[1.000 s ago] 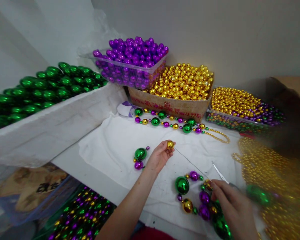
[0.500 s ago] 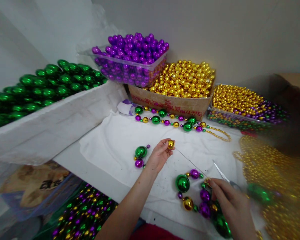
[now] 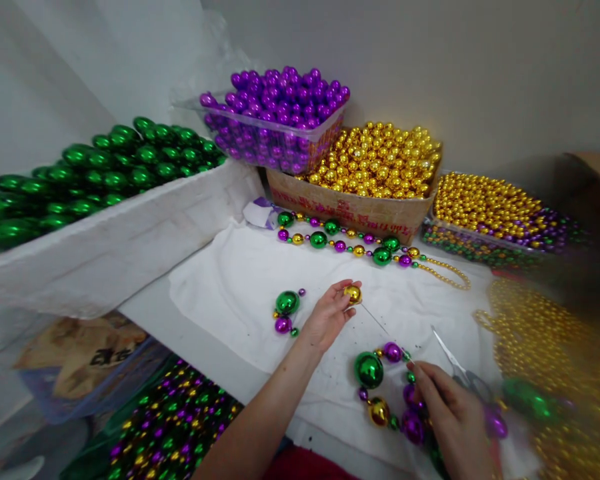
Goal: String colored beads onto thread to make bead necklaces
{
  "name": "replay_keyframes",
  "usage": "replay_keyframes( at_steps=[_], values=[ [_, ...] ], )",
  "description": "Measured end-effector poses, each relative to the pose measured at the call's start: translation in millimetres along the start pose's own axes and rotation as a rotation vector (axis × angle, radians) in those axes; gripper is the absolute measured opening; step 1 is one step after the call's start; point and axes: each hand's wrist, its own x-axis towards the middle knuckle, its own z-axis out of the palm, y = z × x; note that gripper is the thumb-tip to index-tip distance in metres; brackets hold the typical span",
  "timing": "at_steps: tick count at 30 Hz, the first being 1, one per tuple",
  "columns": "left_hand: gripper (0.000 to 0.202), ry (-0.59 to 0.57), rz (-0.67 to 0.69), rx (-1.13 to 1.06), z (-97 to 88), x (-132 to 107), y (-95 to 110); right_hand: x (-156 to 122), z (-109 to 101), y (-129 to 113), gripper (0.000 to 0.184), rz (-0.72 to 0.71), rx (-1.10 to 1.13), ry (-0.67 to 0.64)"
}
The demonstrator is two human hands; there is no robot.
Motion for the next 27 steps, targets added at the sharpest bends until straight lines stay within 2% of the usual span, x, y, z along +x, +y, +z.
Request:
replay_keyframes(
  at_steps=[10, 18, 22, 27],
  values=[
    [0.029, -0.034, 0.010, -0.016, -1.5, -1.6, 8.5, 12.1, 5.2, -3.6, 0.044, 0.003, 0.073, -0.049],
    [0.029, -0.007, 0.026, 0.013, -3.3, -1.7, 14.9, 16.0, 8.7, -4.1, 0.045, -0.058, 0.009, -0.207],
    [0.030, -0.007, 0.028, 0.037, -1.1, -3.5, 14.3, 17.0, 13.6, -4.1, 0.043, -0.090, 0.001, -0.193],
    [0.031, -0.106, -0.054, 0.107, 10.9, -10.9, 6.1, 24.7, 28.7, -10.5, 0.040, -0.110, 0.036, -0.127]
  ],
)
